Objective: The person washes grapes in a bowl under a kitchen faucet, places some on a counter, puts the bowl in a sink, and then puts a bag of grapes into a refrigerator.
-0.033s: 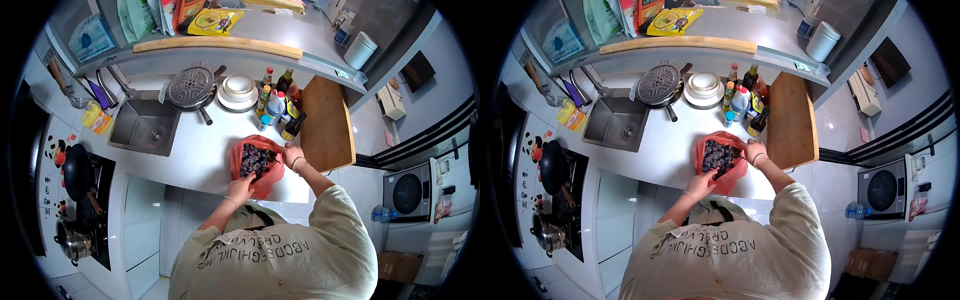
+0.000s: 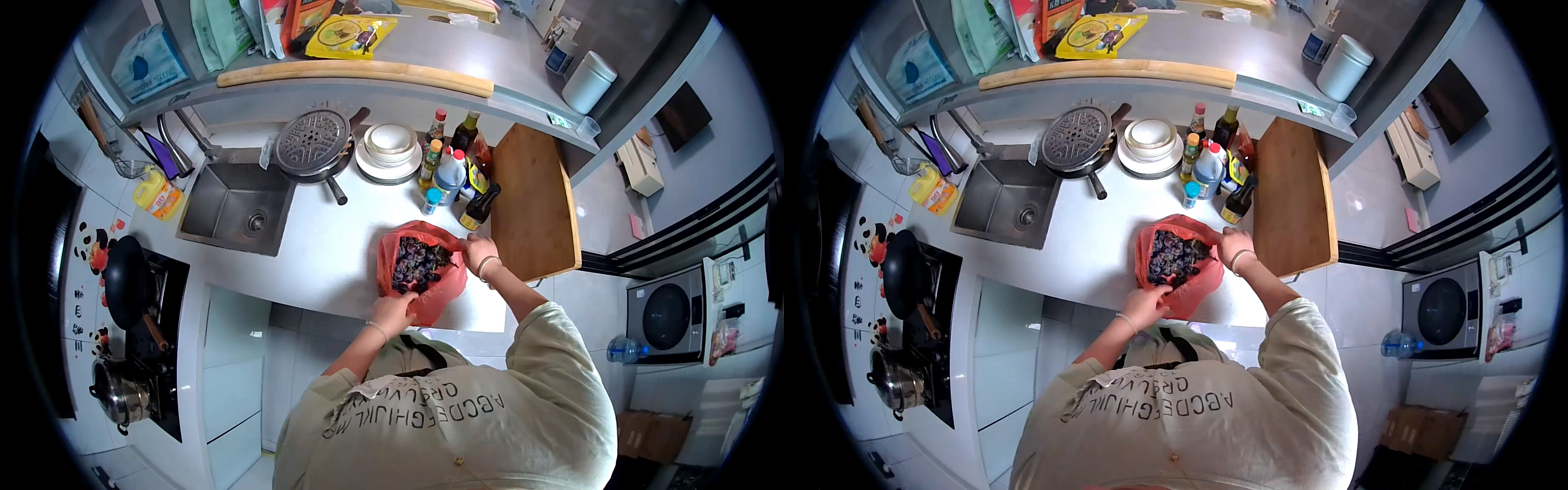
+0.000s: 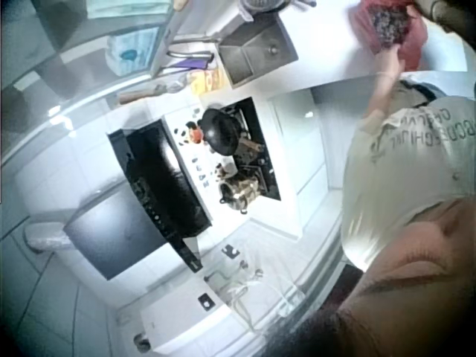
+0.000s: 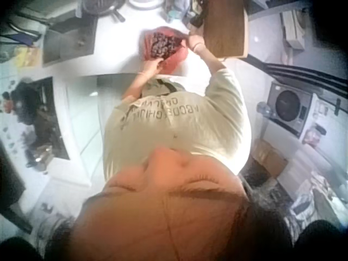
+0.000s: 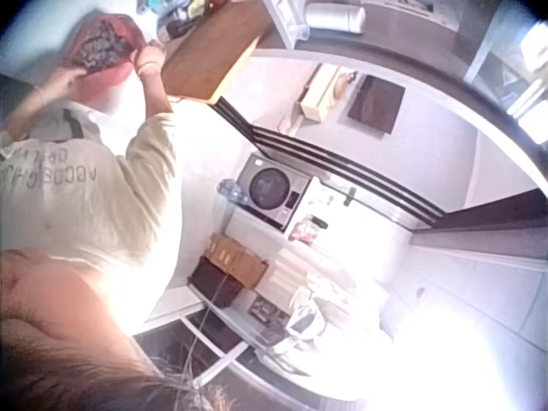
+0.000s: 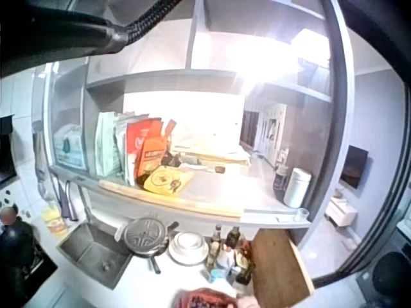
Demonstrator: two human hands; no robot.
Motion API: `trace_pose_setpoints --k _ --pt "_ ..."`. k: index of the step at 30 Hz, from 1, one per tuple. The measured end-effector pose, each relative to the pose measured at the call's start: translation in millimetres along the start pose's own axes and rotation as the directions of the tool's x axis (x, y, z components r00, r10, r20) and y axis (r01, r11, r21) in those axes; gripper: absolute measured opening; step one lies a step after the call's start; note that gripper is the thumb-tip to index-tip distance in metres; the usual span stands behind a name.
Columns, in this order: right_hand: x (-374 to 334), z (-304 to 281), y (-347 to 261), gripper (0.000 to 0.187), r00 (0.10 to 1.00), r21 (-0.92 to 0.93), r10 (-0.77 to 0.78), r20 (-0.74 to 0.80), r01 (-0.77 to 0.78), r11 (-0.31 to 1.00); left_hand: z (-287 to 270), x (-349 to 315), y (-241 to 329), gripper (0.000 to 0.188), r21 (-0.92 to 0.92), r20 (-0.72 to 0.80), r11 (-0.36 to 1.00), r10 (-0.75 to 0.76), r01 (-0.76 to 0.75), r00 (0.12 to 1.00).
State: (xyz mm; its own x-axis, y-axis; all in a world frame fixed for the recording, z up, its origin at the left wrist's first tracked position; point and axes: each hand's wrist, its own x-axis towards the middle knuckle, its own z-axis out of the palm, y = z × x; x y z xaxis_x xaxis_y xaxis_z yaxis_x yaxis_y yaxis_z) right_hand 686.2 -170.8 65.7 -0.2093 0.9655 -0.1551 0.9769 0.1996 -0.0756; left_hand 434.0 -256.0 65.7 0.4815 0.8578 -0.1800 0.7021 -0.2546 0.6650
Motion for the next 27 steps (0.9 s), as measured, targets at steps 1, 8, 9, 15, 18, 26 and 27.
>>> trace_pose_setpoints --k 1,8,9,15,18,26,27 --pt "8.6 10.5 12.7 0.026 0.999 0.027 0.044 -0.012 -0.044 0.999 0.8 -0.3 -3.3 0.041 0.067 0.184 0.997 -0.055 0.043 0.981" --pt "36.6 20.2 -0.7 0.021 0.985 0.08 0.165 -0.049 -0.161 0.984 -3.8 -21.1 -19.3 0.024 0.29 0.182 0.954 0.027 -0.08 0.983" --pt "43.1 17.1 0.0 0.022 0.974 0.151 0.193 -0.116 -0.174 0.973 -2.6 -23.6 -21.1 0.022 0.3 0.146 0.952 0.015 -0.059 0.989" --pt "30.6 -6.8 -17.3 0.017 0.914 0.203 -0.108 -0.391 0.2 0.958 -2.7 -26.8 -19.3 0.015 0.297 -0.022 0.954 0.041 -0.033 0.999" --pt "16.7 -10.0 -15.5 0.01 0.921 0.416 -0.115 -0.372 0.276 0.866 -7.7 -24.3 -19.2 0.01 0.29 -0.063 0.957 0.02 -0.001 0.998" --pt "-17.8 -51.4 -25.3 0.007 0.981 0.984 0.075 -0.181 0.18 0.015 -89.0 -5.7 5.4 0.012 -0.396 -0.359 0.917 -0.108 -0.046 0.927" --pt "-20.1 -59.7 -31.9 0.009 0.998 0.985 0.028 -0.048 0.052 -0.162 -95.3 0.2 11.6 0.012 -0.324 -0.424 0.94 -0.044 -0.107 0.905"
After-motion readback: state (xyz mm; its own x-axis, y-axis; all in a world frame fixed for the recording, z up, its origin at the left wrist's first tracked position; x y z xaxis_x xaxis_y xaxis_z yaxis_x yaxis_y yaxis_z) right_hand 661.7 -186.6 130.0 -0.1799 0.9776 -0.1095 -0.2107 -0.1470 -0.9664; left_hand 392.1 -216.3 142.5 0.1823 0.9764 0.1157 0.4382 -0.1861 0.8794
